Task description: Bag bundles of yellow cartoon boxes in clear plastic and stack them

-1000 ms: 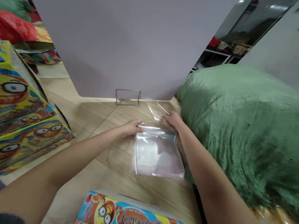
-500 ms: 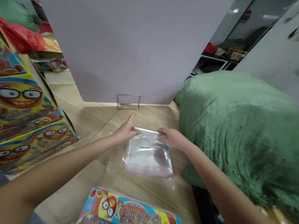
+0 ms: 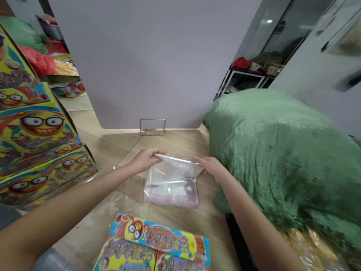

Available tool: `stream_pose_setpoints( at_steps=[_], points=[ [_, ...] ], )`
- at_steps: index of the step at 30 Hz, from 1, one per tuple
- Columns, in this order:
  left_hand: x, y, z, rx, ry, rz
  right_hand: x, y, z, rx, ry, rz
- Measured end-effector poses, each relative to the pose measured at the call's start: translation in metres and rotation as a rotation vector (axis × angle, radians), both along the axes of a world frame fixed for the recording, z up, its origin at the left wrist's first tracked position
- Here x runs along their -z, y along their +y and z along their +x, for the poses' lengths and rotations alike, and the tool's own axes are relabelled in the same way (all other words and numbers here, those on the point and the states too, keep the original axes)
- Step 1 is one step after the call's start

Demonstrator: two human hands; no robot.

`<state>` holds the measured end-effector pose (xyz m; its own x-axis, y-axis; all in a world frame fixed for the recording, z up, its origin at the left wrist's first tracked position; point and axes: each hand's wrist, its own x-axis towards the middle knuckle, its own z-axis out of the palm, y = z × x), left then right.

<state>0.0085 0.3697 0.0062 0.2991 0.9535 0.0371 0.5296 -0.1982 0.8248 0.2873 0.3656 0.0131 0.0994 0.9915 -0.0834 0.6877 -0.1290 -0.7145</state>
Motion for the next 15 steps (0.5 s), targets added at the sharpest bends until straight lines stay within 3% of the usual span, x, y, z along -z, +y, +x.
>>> stream_pose_setpoints(
  at_steps=[6, 12, 15],
  points=[
    [0.005, -0.001, -0.011, -0.023, -0.004, -0.048, 0.005, 0.006, -0.015, 0.008, 0.095, 0.061],
    [0.014, 0.001, -0.011, -0.033, 0.006, -0.034, 0.009, 0.020, -0.016, 0.129, -0.026, 0.131],
    [0.011, 0.000, -0.011, -0.079, -0.012, -0.047, 0.005, 0.006, -0.020, 0.079, -0.151, 0.327]
  ],
)
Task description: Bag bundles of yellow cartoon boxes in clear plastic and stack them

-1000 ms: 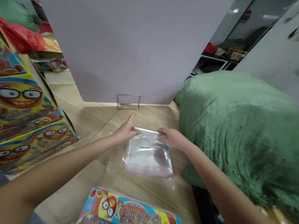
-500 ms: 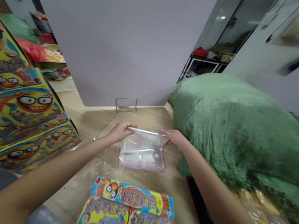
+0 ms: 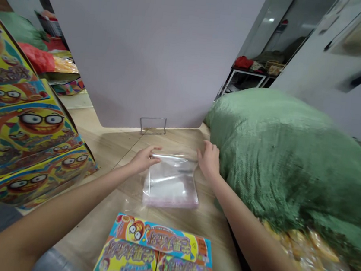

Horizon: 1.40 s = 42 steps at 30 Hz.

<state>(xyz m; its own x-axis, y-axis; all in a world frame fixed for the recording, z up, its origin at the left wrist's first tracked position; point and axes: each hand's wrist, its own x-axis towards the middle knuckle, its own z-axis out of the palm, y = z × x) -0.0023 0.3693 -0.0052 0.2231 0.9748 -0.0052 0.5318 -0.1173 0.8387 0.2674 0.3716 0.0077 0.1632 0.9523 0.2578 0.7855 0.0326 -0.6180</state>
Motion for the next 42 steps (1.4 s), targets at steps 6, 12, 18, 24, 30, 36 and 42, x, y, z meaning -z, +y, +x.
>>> stream_pose_setpoints(
  at_steps=[6, 12, 18, 24, 30, 36, 42],
  points=[
    [-0.011, -0.006, -0.005, 0.077, -0.137, -0.037, 0.009, -0.021, -0.006, -0.548, -0.301, 0.070],
    [-0.006, 0.001, -0.012, 0.090, -0.106, -0.078, 0.025, 0.003, 0.018, -0.554, -0.093, -0.163],
    [0.003, 0.011, -0.020, 0.002, -0.073, -0.110, 0.023, -0.003, 0.040, -0.462, 0.004, -0.014],
    [0.008, 0.012, -0.018, -0.001, -0.056, -0.104, 0.029, -0.010, 0.025, -0.299, 0.093, 0.078],
    [0.006, 0.012, -0.015, 0.009, -0.022, -0.086, 0.036, 0.000, 0.020, -0.361, 0.075, 0.081],
    [0.006, 0.013, -0.010, -0.006, -0.010, -0.073, 0.031, -0.014, 0.023, -0.325, 0.002, 0.030],
    [-0.014, 0.010, 0.000, 0.082, 0.006, -0.029, -0.013, -0.008, -0.017, -0.614, -0.421, -0.330]
  ],
)
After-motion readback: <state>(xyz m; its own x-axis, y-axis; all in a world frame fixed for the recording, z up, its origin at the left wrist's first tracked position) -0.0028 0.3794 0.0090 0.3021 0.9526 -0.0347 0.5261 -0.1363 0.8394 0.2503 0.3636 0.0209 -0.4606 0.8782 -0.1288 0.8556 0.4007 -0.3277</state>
